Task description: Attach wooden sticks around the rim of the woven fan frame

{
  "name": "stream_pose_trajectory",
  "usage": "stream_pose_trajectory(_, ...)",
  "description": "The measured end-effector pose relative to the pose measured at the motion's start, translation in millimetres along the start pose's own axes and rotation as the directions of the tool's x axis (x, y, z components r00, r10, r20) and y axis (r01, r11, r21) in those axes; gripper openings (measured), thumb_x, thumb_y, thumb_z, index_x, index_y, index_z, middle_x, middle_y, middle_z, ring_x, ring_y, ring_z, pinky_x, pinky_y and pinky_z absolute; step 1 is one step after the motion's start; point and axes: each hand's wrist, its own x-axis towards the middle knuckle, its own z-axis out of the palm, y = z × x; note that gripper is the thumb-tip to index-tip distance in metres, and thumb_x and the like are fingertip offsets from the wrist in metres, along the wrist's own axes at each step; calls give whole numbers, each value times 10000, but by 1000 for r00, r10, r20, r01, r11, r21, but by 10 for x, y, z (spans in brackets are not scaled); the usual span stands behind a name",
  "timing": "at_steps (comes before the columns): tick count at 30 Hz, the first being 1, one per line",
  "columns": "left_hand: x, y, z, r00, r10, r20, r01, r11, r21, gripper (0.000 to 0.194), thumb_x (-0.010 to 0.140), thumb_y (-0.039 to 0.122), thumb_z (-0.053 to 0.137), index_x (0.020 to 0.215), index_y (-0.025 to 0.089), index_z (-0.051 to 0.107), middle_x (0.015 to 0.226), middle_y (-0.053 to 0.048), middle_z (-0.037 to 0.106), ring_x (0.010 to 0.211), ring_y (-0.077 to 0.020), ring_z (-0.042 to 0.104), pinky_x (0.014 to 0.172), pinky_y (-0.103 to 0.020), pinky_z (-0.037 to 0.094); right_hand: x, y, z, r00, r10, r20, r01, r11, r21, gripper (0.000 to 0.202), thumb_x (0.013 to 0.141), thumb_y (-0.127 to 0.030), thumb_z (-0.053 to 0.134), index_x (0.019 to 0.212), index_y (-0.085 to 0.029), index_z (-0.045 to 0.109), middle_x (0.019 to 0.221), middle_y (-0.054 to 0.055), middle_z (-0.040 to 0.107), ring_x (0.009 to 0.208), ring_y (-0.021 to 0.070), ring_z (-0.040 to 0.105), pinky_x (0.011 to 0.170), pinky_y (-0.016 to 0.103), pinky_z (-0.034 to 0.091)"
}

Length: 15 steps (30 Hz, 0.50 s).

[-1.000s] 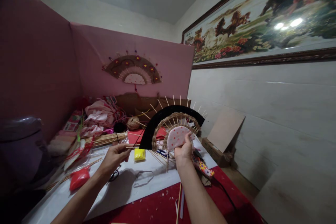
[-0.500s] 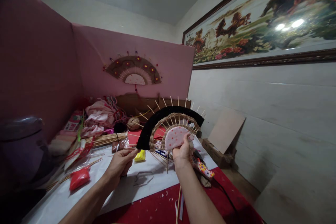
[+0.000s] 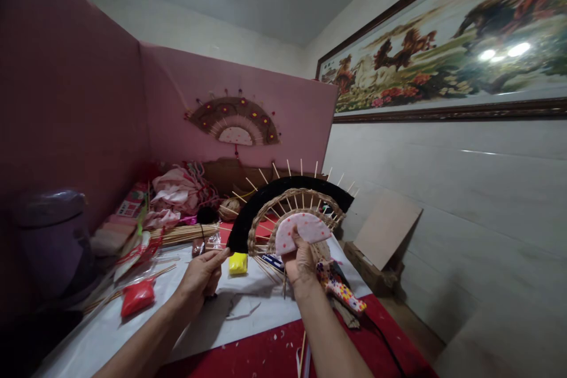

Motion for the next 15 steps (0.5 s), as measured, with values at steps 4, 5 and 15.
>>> stream_pose_trajectory(4,20,-13,-28,1000,26,-13,-26,999,23,379,580,510,626,685,150,567,309,127,256,277,-35,141,296,-182,85,-40,-6,24,999,8,44,-11,998,58,285,576,-150,733,821,-209,599,671,-58,670,630,96,620,612,221,515)
stream_pose_trajectory(5,22,-12,-32,999,40,-20,-39,999,36,385,575,506,631,692,144,581,314,124,259,281,-36,150,303,-184,86,-46,-9,25,999,4,48,-7,998,69,294,577,-148,731,831,-212,598,669,-62,668,634,93,621,617,218,516)
stream_pose_trajectory(15,15,93,-98,943,299,-144,-251,927,279,233,578,404,653,669,193,694,606,-15,652,598,-159,555,495,-228,350,-49,-35,34,1000,-19,16,18,1000,26,348,541,-210,754,840,-219,576,696,-76,674,625,83,625,607,197,520)
